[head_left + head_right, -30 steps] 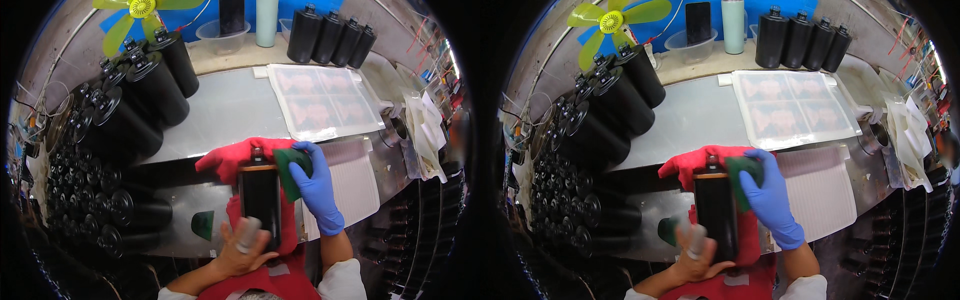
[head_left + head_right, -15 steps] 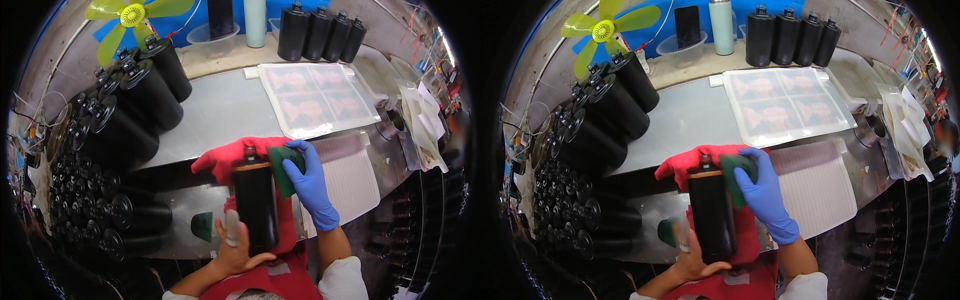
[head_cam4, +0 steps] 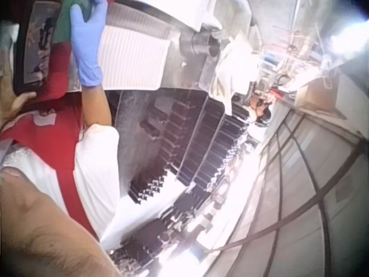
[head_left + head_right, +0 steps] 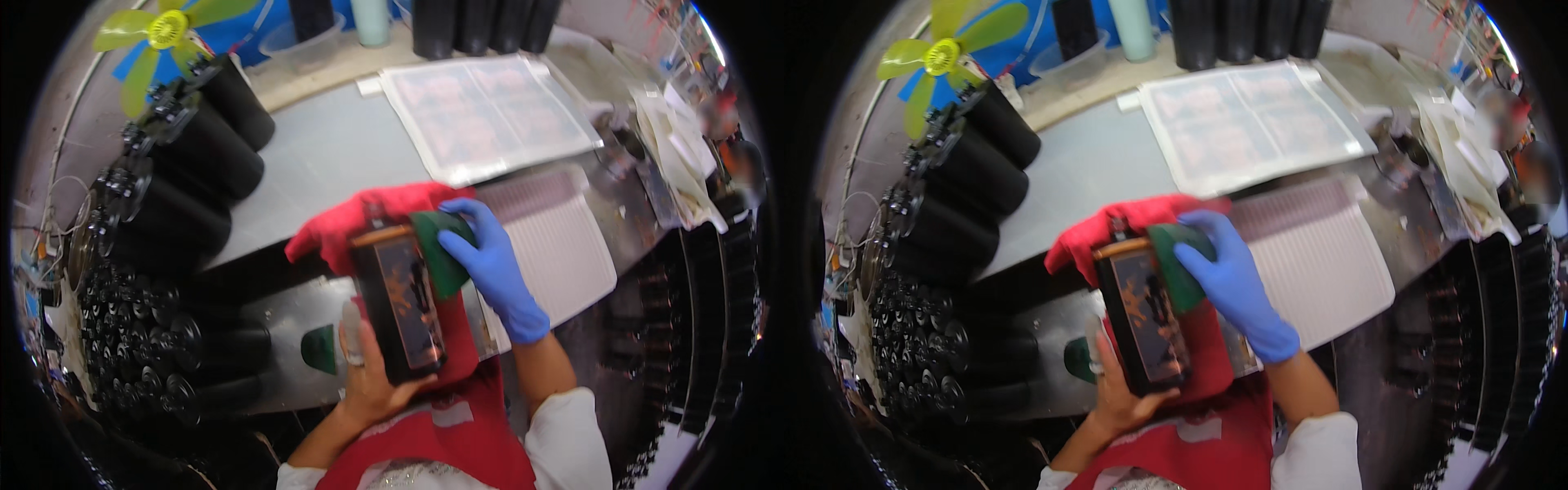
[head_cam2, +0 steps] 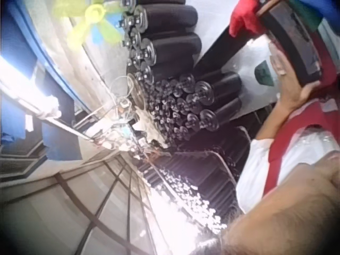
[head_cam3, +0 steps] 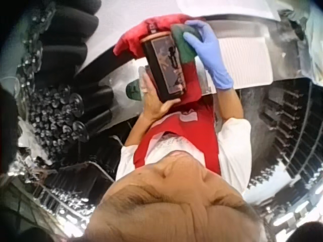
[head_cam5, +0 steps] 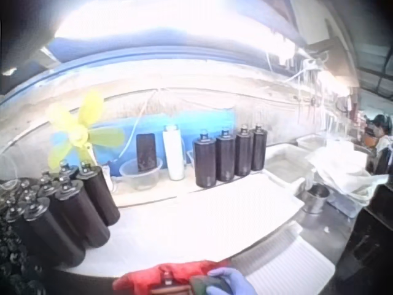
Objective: The person applies decorative labels to black cylindrical cans. They position a label on the can, smooth it with a green squeegee, and then place a copper-colored band around the top rim. The process is repeated for multiple cans.
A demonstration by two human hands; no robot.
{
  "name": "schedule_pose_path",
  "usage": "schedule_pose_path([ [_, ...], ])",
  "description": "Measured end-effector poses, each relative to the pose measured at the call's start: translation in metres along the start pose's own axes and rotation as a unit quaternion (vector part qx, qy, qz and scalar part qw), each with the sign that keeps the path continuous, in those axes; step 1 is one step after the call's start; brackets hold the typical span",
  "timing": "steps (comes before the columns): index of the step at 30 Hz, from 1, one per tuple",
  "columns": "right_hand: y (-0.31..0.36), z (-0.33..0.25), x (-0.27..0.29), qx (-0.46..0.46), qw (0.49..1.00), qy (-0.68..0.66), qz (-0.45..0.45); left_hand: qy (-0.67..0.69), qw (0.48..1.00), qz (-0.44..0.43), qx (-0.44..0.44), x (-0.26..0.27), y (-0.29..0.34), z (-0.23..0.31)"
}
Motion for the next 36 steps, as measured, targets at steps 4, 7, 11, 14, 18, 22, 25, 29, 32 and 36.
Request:
schedule_pose_path([
  [4,0.018,0.02,0.051,-0.035,0.998,-0.047,0.033,0.081,0.997,-0.006,0.006,-0.007,-0.005,-0.005],
  [7,0.063,0.032,0.124,-0.094,0.984,0.002,0.153,0.15,0.989,0.005,0.015,-0.008,0.0,-0.011],
  [11,0.135,0.043,0.127,-0.134,0.941,0.29,0.115,0.135,0.991,0.012,0.002,-0.007,-0.002,-0.012],
  [14,0.162,0.041,0.086,-0.091,0.902,0.418,-0.067,0.087,0.995,0.027,-0.033,-0.003,-0.007,-0.003],
  [18,0.159,0.045,0.082,-0.024,0.838,0.533,-0.116,0.144,0.989,0.025,0.013,-0.008,0.003,-0.015],
  [22,0.145,0.05,0.086,0.009,0.818,0.543,-0.19,0.173,0.984,0.019,0.025,-0.011,0.005,-0.02],
  [25,0.138,0.049,0.086,0.012,0.818,0.527,-0.23,0.118,0.992,0.016,0.027,-0.006,0.003,-0.014],
  [29,0.136,0.049,0.082,-0.004,0.784,0.557,-0.273,0.176,0.983,0.02,0.057,-0.013,0.008,-0.017],
  [32,0.141,0.048,0.078,0.006,0.798,0.543,-0.262,0.026,0.989,0.126,-0.067,0.0,0.01,0.018],
  [36,0.14,0.05,0.082,-0.014,0.826,0.501,-0.258,-0.201,0.947,0.138,-0.208,-0.003,0.027,0.05],
])
Point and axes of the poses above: each hand's wrist, its own y-axis away from the middle knuckle, its own x-axis out of the back of the hand, z = x × y, the point moved 7 cm from there along -y, towards the middle knuckle, and after that the axes turned 5 degrees about -z, right-handed, at the moved point
